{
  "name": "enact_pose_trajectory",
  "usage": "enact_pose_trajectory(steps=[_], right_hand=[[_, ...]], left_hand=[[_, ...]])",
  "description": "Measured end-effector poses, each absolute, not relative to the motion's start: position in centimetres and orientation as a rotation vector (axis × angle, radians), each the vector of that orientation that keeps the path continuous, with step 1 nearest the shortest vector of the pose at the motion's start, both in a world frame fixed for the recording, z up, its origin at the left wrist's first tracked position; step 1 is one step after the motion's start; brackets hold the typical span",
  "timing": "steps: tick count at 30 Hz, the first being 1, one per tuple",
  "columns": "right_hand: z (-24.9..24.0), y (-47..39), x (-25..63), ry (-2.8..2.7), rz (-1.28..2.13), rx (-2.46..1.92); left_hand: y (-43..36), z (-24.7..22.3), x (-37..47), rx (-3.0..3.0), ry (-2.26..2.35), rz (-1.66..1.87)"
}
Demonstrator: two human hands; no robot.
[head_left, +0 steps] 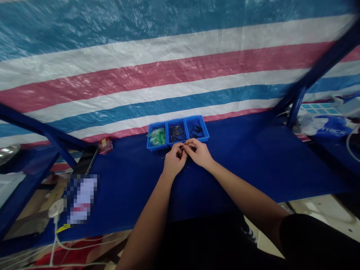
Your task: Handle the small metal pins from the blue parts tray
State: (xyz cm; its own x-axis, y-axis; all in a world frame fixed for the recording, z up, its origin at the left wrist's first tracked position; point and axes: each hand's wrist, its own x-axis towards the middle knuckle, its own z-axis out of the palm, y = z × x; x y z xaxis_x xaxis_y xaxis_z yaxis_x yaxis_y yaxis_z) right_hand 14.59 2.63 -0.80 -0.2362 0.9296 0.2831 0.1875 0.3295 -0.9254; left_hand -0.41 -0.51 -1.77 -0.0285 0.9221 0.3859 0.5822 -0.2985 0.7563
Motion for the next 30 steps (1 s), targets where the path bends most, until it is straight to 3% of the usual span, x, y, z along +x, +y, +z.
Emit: enact_pose_trajectory(steps=[15,30], right_hand=[[-1.17,3.11,14.56,-1.526,1.232,-0.929],[-0.9,3.21,14.52,-1.561,1.215,-0.965]], left_hand=[[-0.46,-1.71,-0.6,1.884,1.662,1.257],[-0.42,-1.65,-0.74,1.907,1.734,1.25]])
